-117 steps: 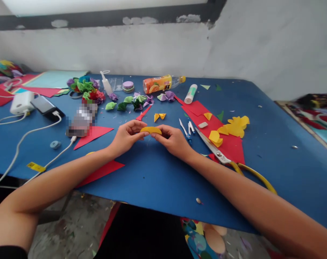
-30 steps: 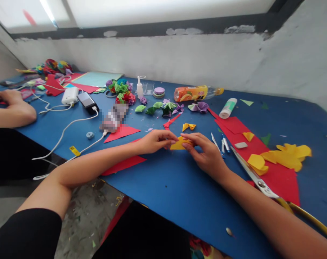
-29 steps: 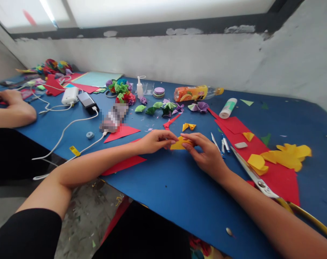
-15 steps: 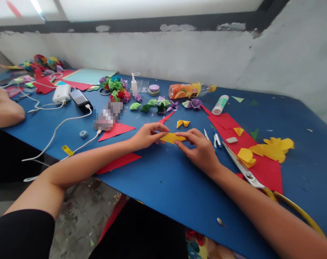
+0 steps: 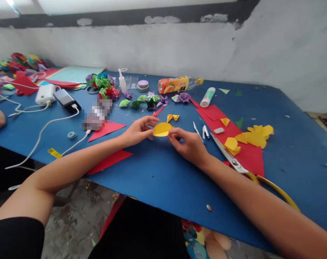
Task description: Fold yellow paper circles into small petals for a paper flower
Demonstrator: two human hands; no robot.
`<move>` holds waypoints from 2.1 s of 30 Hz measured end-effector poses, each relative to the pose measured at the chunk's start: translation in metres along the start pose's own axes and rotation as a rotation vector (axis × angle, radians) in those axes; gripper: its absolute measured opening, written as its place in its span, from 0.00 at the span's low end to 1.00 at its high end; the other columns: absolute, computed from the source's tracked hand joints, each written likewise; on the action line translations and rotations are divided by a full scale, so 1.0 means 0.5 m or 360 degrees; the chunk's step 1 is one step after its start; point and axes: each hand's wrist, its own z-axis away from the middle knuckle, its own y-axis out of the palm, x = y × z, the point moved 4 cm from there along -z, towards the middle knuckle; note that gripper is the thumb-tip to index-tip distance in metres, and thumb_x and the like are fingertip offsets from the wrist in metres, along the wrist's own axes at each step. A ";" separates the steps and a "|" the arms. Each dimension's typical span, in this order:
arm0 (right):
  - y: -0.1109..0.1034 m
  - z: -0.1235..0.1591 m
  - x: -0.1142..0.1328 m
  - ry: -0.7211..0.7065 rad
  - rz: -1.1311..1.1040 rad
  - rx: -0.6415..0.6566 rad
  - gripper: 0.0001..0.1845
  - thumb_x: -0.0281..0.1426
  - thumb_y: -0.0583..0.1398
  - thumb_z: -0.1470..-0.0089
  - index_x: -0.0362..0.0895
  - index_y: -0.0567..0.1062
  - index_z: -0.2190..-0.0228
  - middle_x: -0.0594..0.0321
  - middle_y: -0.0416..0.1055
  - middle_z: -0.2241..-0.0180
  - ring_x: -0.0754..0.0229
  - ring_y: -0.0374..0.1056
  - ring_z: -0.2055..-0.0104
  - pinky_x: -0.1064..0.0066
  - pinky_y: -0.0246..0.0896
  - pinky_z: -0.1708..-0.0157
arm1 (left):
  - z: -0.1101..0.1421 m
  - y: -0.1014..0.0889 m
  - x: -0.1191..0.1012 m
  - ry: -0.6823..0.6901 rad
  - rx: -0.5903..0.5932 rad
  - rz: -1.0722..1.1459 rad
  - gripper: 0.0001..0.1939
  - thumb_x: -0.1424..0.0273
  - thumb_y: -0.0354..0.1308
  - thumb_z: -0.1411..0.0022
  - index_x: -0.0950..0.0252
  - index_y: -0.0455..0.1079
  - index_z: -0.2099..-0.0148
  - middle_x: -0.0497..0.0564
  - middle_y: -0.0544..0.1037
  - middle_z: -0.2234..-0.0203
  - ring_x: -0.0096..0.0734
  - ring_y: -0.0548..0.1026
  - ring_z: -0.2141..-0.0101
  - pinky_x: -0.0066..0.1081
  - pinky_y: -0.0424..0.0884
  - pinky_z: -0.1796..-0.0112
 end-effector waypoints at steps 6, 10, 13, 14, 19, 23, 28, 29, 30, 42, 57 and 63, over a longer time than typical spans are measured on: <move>0.013 0.002 0.020 -0.0481 0.0102 0.0129 0.08 0.27 0.51 0.43 0.44 0.71 0.66 0.59 0.75 0.68 0.60 0.72 0.64 0.69 0.67 0.62 | 0.003 0.011 0.004 -0.0048 0.0199 0.0135 0.22 0.77 0.60 0.47 0.69 0.60 0.50 0.46 0.75 0.72 0.21 0.75 0.71 0.20 0.69 0.69; 0.009 0.001 0.017 -0.0445 0.0147 0.0054 0.07 0.27 0.53 0.44 0.43 0.70 0.64 0.57 0.75 0.66 0.58 0.72 0.63 0.67 0.68 0.63 | 0.002 0.008 0.000 0.0031 0.0123 0.0109 0.21 0.77 0.62 0.50 0.69 0.63 0.53 0.49 0.76 0.69 0.23 0.75 0.67 0.23 0.70 0.66; 0.011 0.001 0.021 -0.0501 0.0278 0.0058 0.11 0.27 0.54 0.44 0.45 0.71 0.59 0.58 0.75 0.63 0.58 0.72 0.60 0.67 0.69 0.61 | 0.002 0.006 -0.002 0.0059 0.0064 0.0052 0.20 0.75 0.63 0.50 0.69 0.65 0.54 0.50 0.76 0.67 0.25 0.75 0.67 0.24 0.70 0.65; 0.013 0.002 0.023 -0.0544 0.0329 0.0076 0.12 0.26 0.54 0.44 0.46 0.71 0.59 0.59 0.75 0.63 0.59 0.72 0.61 0.68 0.69 0.62 | 0.003 0.006 -0.003 0.0059 0.0052 0.0048 0.19 0.75 0.63 0.51 0.69 0.66 0.55 0.50 0.76 0.67 0.25 0.75 0.67 0.24 0.70 0.65; 0.017 0.006 0.024 -0.0567 0.0398 0.0069 0.09 0.28 0.56 0.44 0.44 0.74 0.62 0.57 0.75 0.62 0.56 0.72 0.60 0.66 0.69 0.61 | 0.007 0.006 -0.005 -0.0027 -0.0059 0.0069 0.11 0.70 0.63 0.52 0.70 0.68 0.66 0.46 0.74 0.73 0.21 0.73 0.72 0.23 0.69 0.68; 0.013 0.006 0.017 -0.0497 0.0314 0.0078 0.11 0.32 0.56 0.43 0.45 0.73 0.59 0.55 0.73 0.57 0.56 0.70 0.55 0.64 0.68 0.56 | 0.010 0.010 -0.008 -0.0098 -0.0135 0.0032 0.11 0.68 0.63 0.51 0.70 0.70 0.68 0.46 0.74 0.75 0.21 0.71 0.74 0.23 0.67 0.70; 0.007 0.000 0.022 -0.0418 0.0047 0.0045 0.07 0.32 0.56 0.43 0.44 0.73 0.65 0.55 0.71 0.60 0.58 0.70 0.59 0.66 0.68 0.59 | 0.016 0.022 -0.014 -0.0103 -0.0045 -0.0020 0.12 0.66 0.62 0.49 0.71 0.72 0.67 0.47 0.75 0.76 0.21 0.71 0.75 0.23 0.66 0.71; 0.005 -0.002 0.022 -0.0348 -0.0043 0.0018 0.07 0.32 0.56 0.43 0.44 0.72 0.66 0.56 0.71 0.61 0.60 0.70 0.60 0.68 0.68 0.61 | 0.017 0.025 -0.015 -0.0090 -0.0001 -0.0028 0.12 0.65 0.61 0.48 0.71 0.72 0.66 0.48 0.75 0.76 0.21 0.71 0.75 0.23 0.66 0.71; 0.003 -0.004 0.021 -0.0269 -0.0131 -0.0012 0.06 0.32 0.56 0.43 0.44 0.72 0.68 0.57 0.71 0.63 0.61 0.69 0.62 0.69 0.68 0.63 | 0.019 0.029 -0.017 -0.0080 0.0042 -0.0034 0.13 0.64 0.60 0.47 0.71 0.72 0.65 0.48 0.75 0.76 0.21 0.71 0.75 0.23 0.67 0.71; -0.009 -0.006 0.024 0.0091 -0.0307 -0.0152 0.04 0.30 0.57 0.47 0.45 0.68 0.73 0.68 0.69 0.77 0.67 0.64 0.77 0.76 0.61 0.74 | 0.026 0.039 -0.007 -0.0055 0.0122 -0.0091 0.15 0.66 0.63 0.49 0.71 0.70 0.62 0.50 0.76 0.74 0.24 0.74 0.72 0.24 0.70 0.69; 0.005 0.000 0.011 0.0189 -0.0479 -0.0141 0.09 0.31 0.58 0.48 0.44 0.68 0.63 0.66 0.71 0.74 0.66 0.68 0.74 0.74 0.64 0.73 | 0.024 0.038 -0.002 -0.0086 0.0191 -0.0033 0.15 0.65 0.63 0.48 0.71 0.70 0.63 0.51 0.77 0.73 0.26 0.77 0.70 0.25 0.74 0.68; 0.007 0.002 0.010 0.0173 -0.0419 -0.0103 0.08 0.31 0.58 0.47 0.44 0.69 0.63 0.64 0.72 0.72 0.65 0.68 0.73 0.73 0.66 0.71 | 0.023 0.038 0.000 -0.0063 0.0199 -0.0042 0.12 0.67 0.62 0.47 0.71 0.70 0.63 0.50 0.77 0.72 0.25 0.77 0.70 0.25 0.73 0.68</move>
